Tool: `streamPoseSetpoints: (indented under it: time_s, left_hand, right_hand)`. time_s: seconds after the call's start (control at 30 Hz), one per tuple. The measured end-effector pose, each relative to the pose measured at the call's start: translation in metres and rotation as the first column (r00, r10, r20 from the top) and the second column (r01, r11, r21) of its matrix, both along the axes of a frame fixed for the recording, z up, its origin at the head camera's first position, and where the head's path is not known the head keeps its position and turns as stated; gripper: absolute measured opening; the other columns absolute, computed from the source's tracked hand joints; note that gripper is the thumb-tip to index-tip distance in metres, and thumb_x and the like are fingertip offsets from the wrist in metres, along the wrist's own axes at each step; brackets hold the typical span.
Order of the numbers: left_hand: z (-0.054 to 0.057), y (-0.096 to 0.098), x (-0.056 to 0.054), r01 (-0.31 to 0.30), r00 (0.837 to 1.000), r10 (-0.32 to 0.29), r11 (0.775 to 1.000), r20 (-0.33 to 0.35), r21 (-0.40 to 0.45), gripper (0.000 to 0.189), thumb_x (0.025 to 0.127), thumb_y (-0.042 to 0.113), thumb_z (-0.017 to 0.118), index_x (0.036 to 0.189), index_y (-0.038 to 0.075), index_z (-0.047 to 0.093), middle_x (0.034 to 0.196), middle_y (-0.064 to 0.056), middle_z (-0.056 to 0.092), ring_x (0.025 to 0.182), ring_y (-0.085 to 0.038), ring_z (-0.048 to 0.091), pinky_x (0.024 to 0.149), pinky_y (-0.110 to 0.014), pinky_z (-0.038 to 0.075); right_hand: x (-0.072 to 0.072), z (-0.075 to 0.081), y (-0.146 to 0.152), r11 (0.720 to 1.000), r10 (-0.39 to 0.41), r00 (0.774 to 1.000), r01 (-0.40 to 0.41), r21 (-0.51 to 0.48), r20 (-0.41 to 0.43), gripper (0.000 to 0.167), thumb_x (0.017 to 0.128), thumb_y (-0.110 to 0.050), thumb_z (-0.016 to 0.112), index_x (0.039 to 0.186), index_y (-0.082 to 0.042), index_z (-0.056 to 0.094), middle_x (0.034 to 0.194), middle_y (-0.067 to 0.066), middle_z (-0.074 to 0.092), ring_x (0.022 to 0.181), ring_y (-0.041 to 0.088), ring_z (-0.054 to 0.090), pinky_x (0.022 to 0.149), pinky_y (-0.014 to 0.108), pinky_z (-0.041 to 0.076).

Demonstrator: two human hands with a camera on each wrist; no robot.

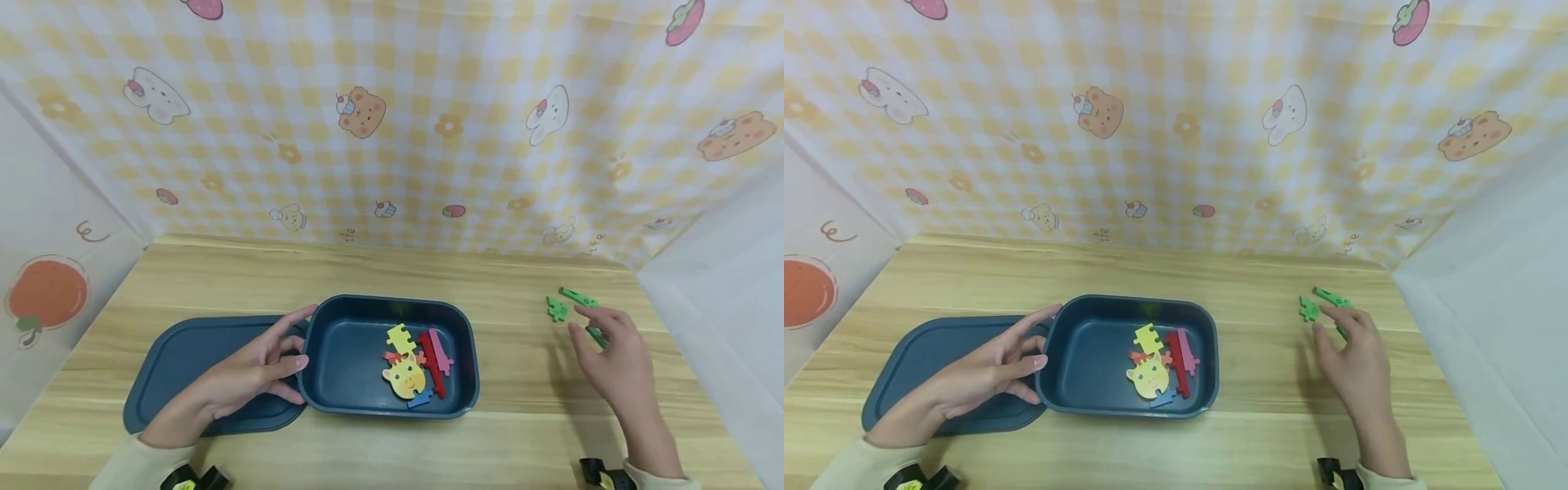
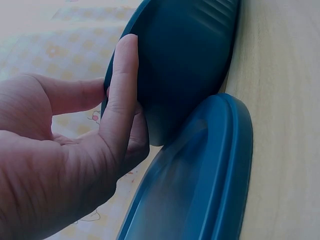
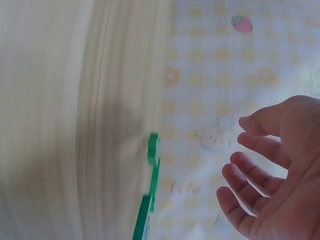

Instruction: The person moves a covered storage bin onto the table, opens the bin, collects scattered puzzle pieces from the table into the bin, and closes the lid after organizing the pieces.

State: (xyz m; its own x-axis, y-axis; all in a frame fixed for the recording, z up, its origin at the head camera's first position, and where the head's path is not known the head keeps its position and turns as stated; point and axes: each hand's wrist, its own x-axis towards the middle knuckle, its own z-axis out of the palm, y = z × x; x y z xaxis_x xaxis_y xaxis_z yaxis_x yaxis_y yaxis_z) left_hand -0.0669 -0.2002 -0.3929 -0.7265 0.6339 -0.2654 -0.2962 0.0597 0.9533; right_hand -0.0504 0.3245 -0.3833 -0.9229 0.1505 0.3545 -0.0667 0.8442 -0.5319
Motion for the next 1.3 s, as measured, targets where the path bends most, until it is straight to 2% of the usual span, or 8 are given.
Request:
streamPoseSetpoints:
  time_s: [0.07,0.1,0.17,0.23,0.3,0.67,1.07,1.3]
  left_hand:
    - [0.0,0.0,0.0,0.002,1.0,-0.002,1.0,-0.005,0.001,0.082,0.111,0.015,0.056,0.171,0.031,0.002,0.113,-0.009,0.041,0.093,-0.017,0.061,0.085,-0.047,0.067]
    - [0.001,0.0,-0.001,0.002,1.0,-0.002,1.0,-0.007,0.001,0.082,0.111,0.015,0.056,0.171,0.031,0.002,0.113,-0.009,0.042,0.094,-0.017,0.061,0.085,-0.047,0.067]
    - [0.001,0.0,-0.001,0.005,1.0,-0.005,1.0,-0.006,0.002,0.082,0.111,0.015,0.055,0.171,0.031,0.002,0.115,-0.01,0.042,0.095,-0.017,0.062,0.085,-0.047,0.067]
    - [0.001,0.0,-0.001,0.006,1.0,-0.006,1.0,-0.001,0.002,0.082,0.111,0.015,0.055,0.171,0.032,0.002,0.116,-0.011,0.043,0.095,-0.018,0.062,0.086,-0.047,0.067]
    - [0.001,0.0,-0.001,0.004,1.0,-0.004,1.0,0.003,0.001,0.082,0.111,0.016,0.056,0.171,0.032,0.002,0.116,-0.011,0.042,0.095,-0.018,0.061,0.086,-0.046,0.067]
    - [0.0,0.001,0.0,-0.002,1.0,0.002,1.0,0.006,0.002,0.083,0.111,0.015,0.056,0.171,0.031,0.002,0.115,-0.01,0.042,0.093,-0.017,0.061,0.085,-0.046,0.068]
    - [0.0,0.001,0.0,-0.01,1.0,0.01,1.0,0.016,-0.015,0.084,0.11,0.016,0.058,0.171,0.032,0.002,0.119,-0.013,0.042,0.097,-0.019,0.061,0.085,-0.046,0.068]
    - [0.001,0.001,0.0,-0.007,1.0,0.008,1.0,0.013,-0.017,0.084,0.11,0.016,0.058,0.171,0.031,0.002,0.118,-0.012,0.042,0.097,-0.019,0.061,0.085,-0.046,0.068]
  right_hand:
    - [0.0,0.0,0.009,1.0,-0.028,0.999,0.027,0.015,0.036,0.033,0.098,-0.009,0.074,0.128,0.002,0.073,0.128,0.031,0.062,0.107,0.048,0.067,0.075,0.004,0.036]
    - [-0.001,0.0,0.012,0.999,-0.032,0.998,0.031,0.022,0.047,0.033,0.098,-0.009,0.074,0.128,0.003,0.072,0.127,0.032,0.062,0.106,0.049,0.067,0.075,0.011,0.044]
    - [-0.001,-0.003,0.017,0.999,-0.034,0.997,0.032,0.041,0.067,0.031,0.099,-0.01,0.073,0.126,0.004,0.073,0.125,0.033,0.064,0.106,0.05,0.067,0.075,0.031,0.057]
    - [-0.001,-0.006,0.02,0.998,-0.029,0.996,0.025,0.05,0.086,0.03,0.1,-0.01,0.071,0.125,0.005,0.073,0.124,0.034,0.065,0.106,0.051,0.067,0.078,0.054,0.057]
    - [-0.001,-0.009,0.022,0.998,-0.02,0.996,0.015,0.053,0.092,0.029,0.1,-0.01,0.07,0.124,0.006,0.073,0.123,0.035,0.066,0.107,0.052,0.066,0.081,0.068,0.053]
    - [-0.001,-0.023,0.034,0.997,-0.048,0.989,0.039,0.069,0.139,0.035,0.101,-0.01,0.069,0.129,0.011,0.068,0.13,0.041,0.059,0.117,0.06,0.057,0.091,0.074,0.048]
    - [-0.003,-0.028,0.05,0.991,-0.076,0.947,0.037,0.13,0.311,0.043,0.102,-0.015,0.067,0.136,0.011,0.062,0.13,0.046,0.054,0.116,0.066,0.054,0.091,0.077,0.048]
    - [-0.002,-0.034,0.052,0.989,-0.071,0.951,0.028,0.145,0.3,0.041,0.098,-0.005,0.068,0.135,0.012,0.063,0.129,0.046,0.053,0.114,0.066,0.054,0.089,0.076,0.05]
